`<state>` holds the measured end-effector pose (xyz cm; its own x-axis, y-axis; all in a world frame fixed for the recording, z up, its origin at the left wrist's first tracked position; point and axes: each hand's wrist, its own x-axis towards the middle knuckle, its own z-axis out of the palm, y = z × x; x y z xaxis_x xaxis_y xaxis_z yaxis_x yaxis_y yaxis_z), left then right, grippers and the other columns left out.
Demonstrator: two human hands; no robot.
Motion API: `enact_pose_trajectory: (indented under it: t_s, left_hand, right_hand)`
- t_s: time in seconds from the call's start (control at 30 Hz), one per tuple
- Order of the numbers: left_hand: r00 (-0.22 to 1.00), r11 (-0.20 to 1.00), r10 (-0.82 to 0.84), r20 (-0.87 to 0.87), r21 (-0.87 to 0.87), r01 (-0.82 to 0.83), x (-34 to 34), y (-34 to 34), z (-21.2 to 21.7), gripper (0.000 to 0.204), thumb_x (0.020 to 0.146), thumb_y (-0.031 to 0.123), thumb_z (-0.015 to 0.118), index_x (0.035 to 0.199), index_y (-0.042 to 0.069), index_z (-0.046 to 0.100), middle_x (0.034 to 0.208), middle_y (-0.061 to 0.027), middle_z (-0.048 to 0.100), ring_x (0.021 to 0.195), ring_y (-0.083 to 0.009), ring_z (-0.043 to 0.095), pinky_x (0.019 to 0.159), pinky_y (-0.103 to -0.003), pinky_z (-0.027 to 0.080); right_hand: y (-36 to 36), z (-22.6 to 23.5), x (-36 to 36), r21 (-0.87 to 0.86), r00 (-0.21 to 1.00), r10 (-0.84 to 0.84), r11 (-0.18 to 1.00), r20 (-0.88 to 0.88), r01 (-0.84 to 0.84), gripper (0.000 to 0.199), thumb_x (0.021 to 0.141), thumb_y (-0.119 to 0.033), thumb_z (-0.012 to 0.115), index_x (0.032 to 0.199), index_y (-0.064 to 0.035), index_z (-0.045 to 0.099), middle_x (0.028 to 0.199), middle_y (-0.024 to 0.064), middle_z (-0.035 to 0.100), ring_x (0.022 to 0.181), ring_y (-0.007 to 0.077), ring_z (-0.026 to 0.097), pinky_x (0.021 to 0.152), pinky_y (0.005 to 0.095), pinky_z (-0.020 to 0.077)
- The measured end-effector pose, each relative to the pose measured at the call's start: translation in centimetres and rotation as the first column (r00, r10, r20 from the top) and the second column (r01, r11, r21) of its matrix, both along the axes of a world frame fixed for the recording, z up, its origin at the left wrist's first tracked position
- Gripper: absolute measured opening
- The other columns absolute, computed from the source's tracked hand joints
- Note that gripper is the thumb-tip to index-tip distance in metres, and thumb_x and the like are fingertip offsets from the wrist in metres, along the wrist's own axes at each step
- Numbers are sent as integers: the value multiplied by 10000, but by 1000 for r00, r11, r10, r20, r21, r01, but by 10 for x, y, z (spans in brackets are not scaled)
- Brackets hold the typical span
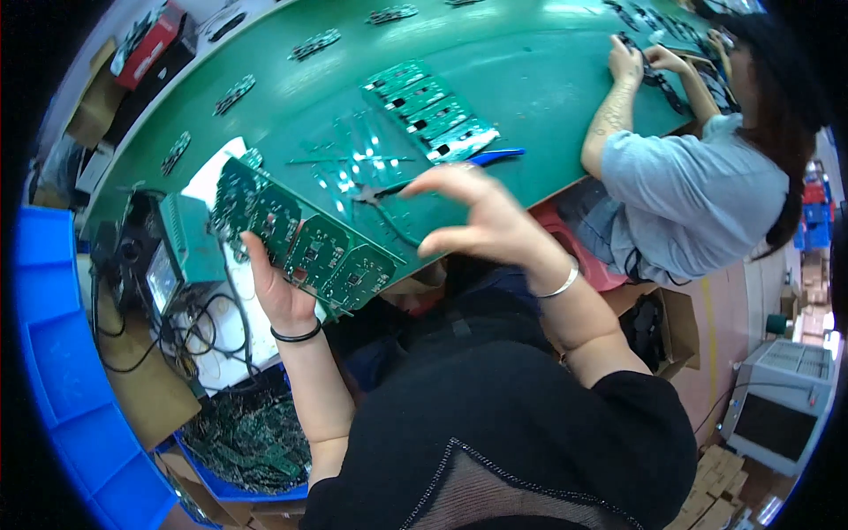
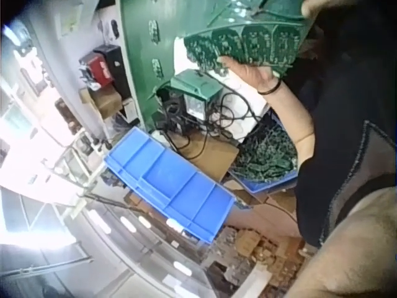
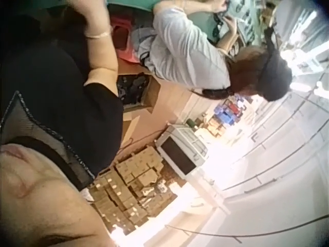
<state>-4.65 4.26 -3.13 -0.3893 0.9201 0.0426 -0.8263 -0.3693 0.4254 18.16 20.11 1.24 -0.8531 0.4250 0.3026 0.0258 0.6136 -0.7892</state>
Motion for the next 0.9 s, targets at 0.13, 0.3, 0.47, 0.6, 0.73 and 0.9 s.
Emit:
enact_pose_trajectory:
  t_s: [0.13,0.3,0.47,0.6,0.73,0.9]
  left_hand:
    - [999,980,34,32,-198,-27,2,-6,-4,453,993,410,348,1223,73,545,1142,-163,622,998,-292,628,798,-452,545]
    - [997,974,-11,74,-223,27,11,-4,-8,446,992,404,357,1226,67,533,1184,-137,602,1042,-294,606,851,-452,522]
    - [995,954,34,92,-301,-5,5,-7,-13,449,984,405,377,1219,58,540,1177,-137,607,1026,-301,612,859,-462,514]
    - [998,941,46,51,-336,-26,9,-9,-8,447,978,409,390,1221,63,535,1177,-131,607,1025,-302,609,863,-468,510]
    - [997,907,79,12,-415,-67,11,-6,-5,399,971,391,419,1182,75,542,1146,-113,617,986,-272,625,823,-432,532]
    - [992,804,109,-58,-582,-122,20,-1,-3,354,966,382,425,1128,97,559,1049,-60,638,920,-227,646,667,-338,568]
  right_hand:
    - [26,-44,40,433,802,-554,794,225,427,815,595,-383,834,1249,-66,466,1295,176,444,1228,347,392,1027,437,301]
    - [25,-45,43,456,821,-536,791,197,407,802,664,-324,791,1342,-115,417,1293,182,441,1212,336,396,1037,413,258]
    - [30,-29,56,566,802,-511,777,310,276,525,731,-260,710,1209,-87,579,1112,141,532,1056,297,477,950,401,334]
    - [36,-32,77,300,878,-432,882,206,363,383,820,-262,646,1148,-65,632,1081,120,614,999,239,554,890,352,418]
    - [38,-36,74,-912,877,-407,403,-255,-78,494,938,-303,481,1268,64,472,1106,219,608,985,262,594,912,374,454]
    - [19,-42,30,-892,818,-362,105,-446,-440,637,807,-245,513,1338,76,371,1181,203,533,1119,281,488,1009,405,362]
